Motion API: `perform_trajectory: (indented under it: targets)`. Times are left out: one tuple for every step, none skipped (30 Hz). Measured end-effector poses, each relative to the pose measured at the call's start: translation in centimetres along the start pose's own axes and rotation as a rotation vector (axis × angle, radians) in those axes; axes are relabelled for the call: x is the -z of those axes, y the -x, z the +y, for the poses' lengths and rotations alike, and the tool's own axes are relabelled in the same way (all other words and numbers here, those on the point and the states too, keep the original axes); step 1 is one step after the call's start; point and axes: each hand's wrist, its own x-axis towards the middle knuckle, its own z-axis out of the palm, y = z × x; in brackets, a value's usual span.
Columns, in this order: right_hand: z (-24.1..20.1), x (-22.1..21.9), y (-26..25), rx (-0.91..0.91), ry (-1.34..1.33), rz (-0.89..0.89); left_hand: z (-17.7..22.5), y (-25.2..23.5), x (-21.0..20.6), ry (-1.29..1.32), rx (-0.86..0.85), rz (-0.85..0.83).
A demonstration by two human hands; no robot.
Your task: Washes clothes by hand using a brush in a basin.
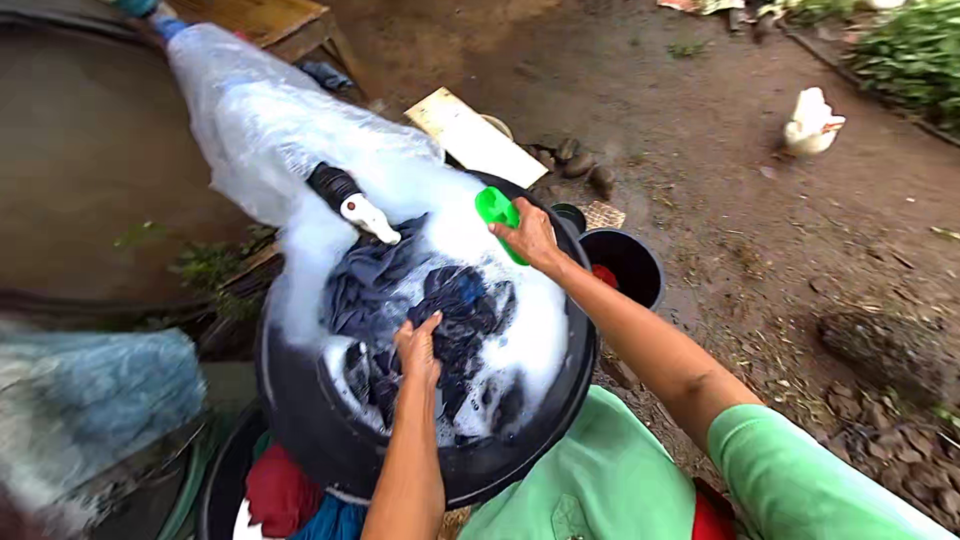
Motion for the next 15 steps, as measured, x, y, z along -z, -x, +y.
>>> perform_trajectory:
  targets:
    - [-0.3,-1.0,-0.9,-0.03,0.058,-0.029,0.0,-0.2,0.0,0.032,-0.014,-0.005]
    - [-0.2,-2.2,-1.6,-0.06,0.124,-0.068,0.0,-0.2,0.0,0.073,-0.019,-0.008]
    - [0.4,-3.5,-1.8,-0.088,0.194,-0.121,0.1,-0.3,0.1,0.117,-0.013,-0.006]
    - [1.5,-5.0,-1.9,-0.112,0.272,-0.187,0.2,-0.3,0.1,0.173,0.003,0.007]
    - [2.8,-6.3,-1.7,-0.137,0.343,-0.251,0.1,-0.4,0.2,0.234,0.022,0.024]
    - [4.1,-7.5,-1.3,-0.156,0.392,-0.312,0.0,-0.5,0.2,0.298,0.04,0.038]
    - [4.9,-8.3,-0.9,-0.172,0.412,-0.364,-0.1,-0.7,0.3,0.352,0.058,0.048]
    - [5.4,-8.7,-0.7,-0.184,0.414,-0.39,-0.2,-0.8,0.4,0.398,0.072,0.054]
    - [5.7,-8.7,-1.0,-0.192,0.385,-0.39,-0.3,-0.9,0.5,0.444,0.085,0.052]
    - [5.9,-8.6,-1.5,-0.196,0.315,-0.359,-0.3,-1.0,0.5,0.484,0.099,0.06]
    - [5.8,-8.3,-2.1,-0.204,0.254,-0.314,-0.4,-1.1,0.5,0.521,0.115,0.068]
    - [5.5,-7.9,-2.6,-0.205,0.201,-0.264,-0.3,-1.2,0.5,0.558,0.135,0.065]
    - [4.8,-7.5,-2.7,-0.177,0.145,-0.219,-0.3,-1.4,0.5,0.586,0.163,0.063]
    - [3.8,-7.1,-2.4,-0.132,0.094,-0.196,-0.3,-1.6,0.4,0.599,0.197,0.062]
    - [2.5,-7.1,-1.4,-0.068,0.051,-0.193,-0.3,-1.8,0.4,0.599,0.231,0.064]
